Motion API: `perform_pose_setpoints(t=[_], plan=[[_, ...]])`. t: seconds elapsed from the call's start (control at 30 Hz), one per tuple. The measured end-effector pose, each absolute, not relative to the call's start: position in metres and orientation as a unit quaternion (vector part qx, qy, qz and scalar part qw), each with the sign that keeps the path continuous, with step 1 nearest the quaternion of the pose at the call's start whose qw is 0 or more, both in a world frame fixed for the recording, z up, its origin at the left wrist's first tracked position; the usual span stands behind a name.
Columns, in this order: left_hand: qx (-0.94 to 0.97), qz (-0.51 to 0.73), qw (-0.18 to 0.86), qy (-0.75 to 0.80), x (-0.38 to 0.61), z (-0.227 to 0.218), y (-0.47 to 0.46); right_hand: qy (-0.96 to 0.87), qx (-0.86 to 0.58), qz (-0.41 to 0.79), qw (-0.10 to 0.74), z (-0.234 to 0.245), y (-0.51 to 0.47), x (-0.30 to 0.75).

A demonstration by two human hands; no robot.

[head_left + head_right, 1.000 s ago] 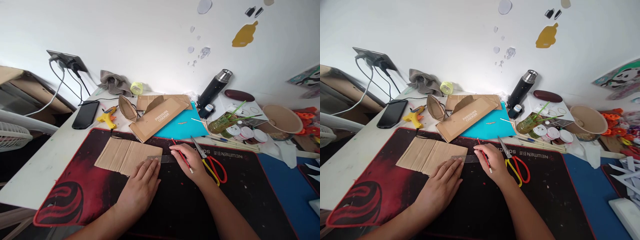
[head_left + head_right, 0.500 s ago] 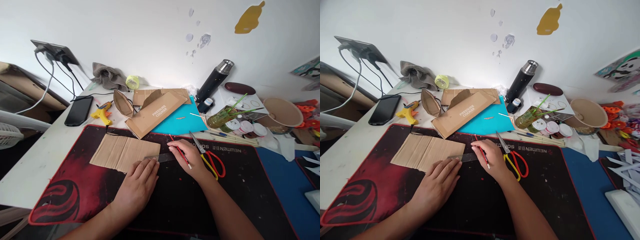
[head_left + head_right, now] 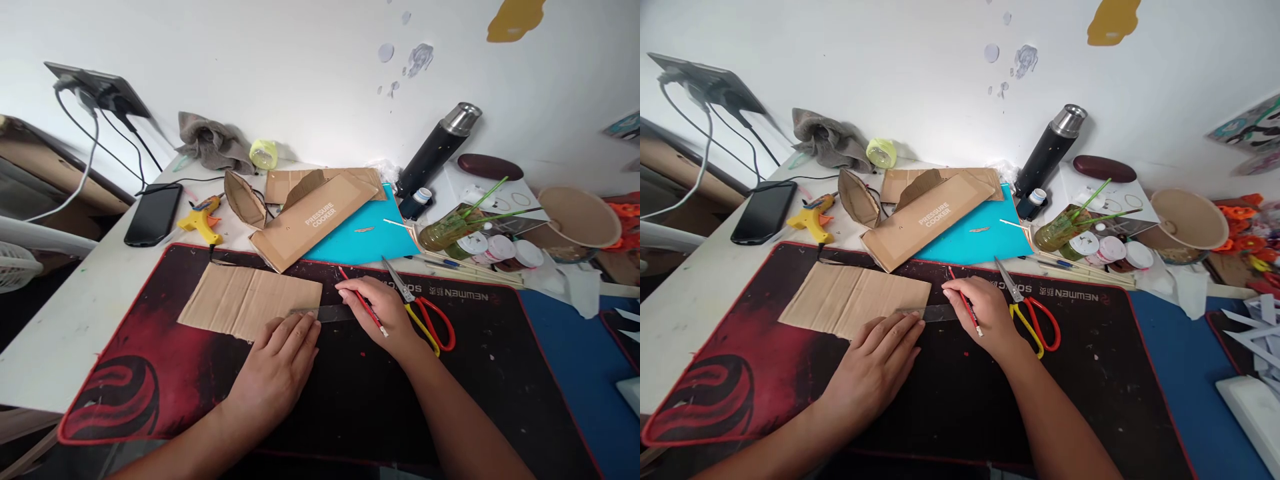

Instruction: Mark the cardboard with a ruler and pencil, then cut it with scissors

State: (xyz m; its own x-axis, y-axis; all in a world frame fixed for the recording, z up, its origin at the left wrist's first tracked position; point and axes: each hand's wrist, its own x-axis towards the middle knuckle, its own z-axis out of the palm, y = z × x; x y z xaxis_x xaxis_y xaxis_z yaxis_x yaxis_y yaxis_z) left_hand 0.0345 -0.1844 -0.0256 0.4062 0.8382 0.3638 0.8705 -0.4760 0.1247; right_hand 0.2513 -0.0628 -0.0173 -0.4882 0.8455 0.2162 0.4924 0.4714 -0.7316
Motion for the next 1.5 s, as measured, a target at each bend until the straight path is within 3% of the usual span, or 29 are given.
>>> perform_pose_setpoints(t=[1.5], plan=[[-0.824, -0.159, 0.036, -0.542, 0.0356, -0.0254, -0.1820, -0.802, -0.405, 0.289, 0.330, -0.0182, -0.0638, 0.2515]])
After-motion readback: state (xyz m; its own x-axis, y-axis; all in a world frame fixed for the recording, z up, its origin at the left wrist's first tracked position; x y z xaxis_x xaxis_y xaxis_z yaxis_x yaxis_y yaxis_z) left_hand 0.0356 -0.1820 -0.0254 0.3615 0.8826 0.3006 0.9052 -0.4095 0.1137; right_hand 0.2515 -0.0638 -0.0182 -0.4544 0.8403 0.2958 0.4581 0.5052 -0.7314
